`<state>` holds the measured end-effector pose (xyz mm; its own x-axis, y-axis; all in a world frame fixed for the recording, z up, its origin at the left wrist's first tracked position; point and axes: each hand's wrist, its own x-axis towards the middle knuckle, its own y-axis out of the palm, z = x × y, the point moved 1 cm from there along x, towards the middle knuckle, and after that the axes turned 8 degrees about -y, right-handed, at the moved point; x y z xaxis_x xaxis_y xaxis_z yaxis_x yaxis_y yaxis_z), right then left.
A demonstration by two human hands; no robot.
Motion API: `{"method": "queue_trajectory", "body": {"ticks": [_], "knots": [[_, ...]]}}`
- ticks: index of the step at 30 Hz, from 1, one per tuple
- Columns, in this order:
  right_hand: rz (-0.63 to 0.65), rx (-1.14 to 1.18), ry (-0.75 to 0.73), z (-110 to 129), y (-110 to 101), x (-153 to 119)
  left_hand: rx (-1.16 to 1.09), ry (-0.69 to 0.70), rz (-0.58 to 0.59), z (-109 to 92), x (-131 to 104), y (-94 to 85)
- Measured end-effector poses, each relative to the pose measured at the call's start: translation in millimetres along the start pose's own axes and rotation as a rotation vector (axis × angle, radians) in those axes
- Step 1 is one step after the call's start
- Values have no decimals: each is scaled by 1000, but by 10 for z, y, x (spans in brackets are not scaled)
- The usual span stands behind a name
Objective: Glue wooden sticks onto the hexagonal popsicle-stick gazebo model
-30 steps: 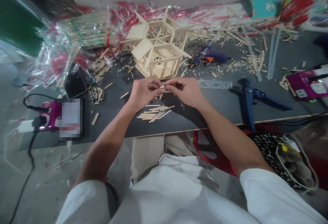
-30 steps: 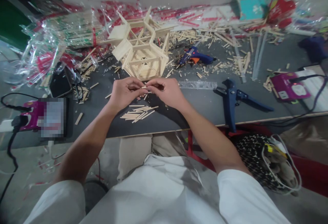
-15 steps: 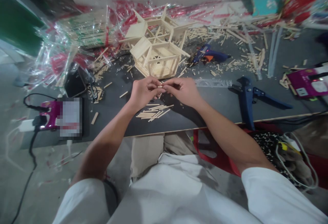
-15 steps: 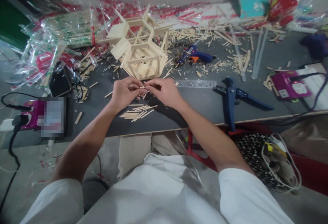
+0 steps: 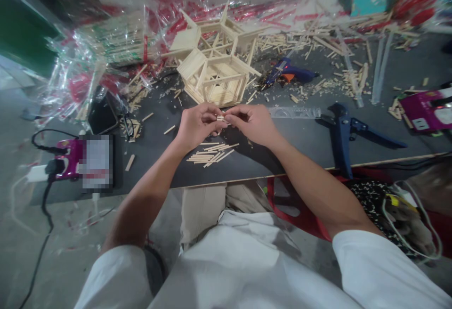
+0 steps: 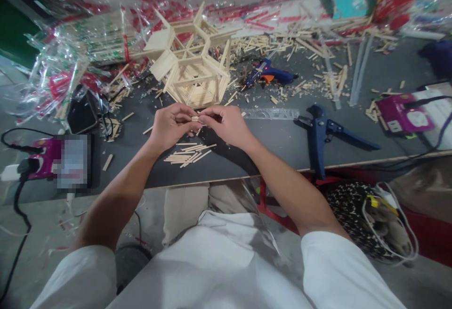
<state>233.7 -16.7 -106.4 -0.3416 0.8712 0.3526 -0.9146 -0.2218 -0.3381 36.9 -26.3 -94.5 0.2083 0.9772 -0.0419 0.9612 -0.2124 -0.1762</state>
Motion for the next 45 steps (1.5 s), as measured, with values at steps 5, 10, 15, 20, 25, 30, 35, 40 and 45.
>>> {"method": "queue_trajectory", "body": {"ticks": [5,10,15,20,25,30,35,40,45], "knots": [[-14,-19,-19,20,8,-8,-1,-6,-4,1,2,-13],[22,-43,-45,31,-5,-16,-17,-21,-4,-14,2,-8],[-3,-34,-67,46,-10,-10,-58,-14,10,-10,20,0],[-5,-49,-41,46,-24,-3,-71,-43,13,10,31,4],[-9,-40,-29,57,-31,-2,-47,-46,1,7,30,2],[-30,110,8,29,-53,5,-70,-45,-63,-5,42,-23],[-25,244,70,-45,-80,3,-81,-31,-97,10,57,-42],[18,234,95,-45,-54,6,-87,12,-105,39,65,-43],[-23,248,121,-35,-22,8,-104,16,-107,3,43,-18]]}}
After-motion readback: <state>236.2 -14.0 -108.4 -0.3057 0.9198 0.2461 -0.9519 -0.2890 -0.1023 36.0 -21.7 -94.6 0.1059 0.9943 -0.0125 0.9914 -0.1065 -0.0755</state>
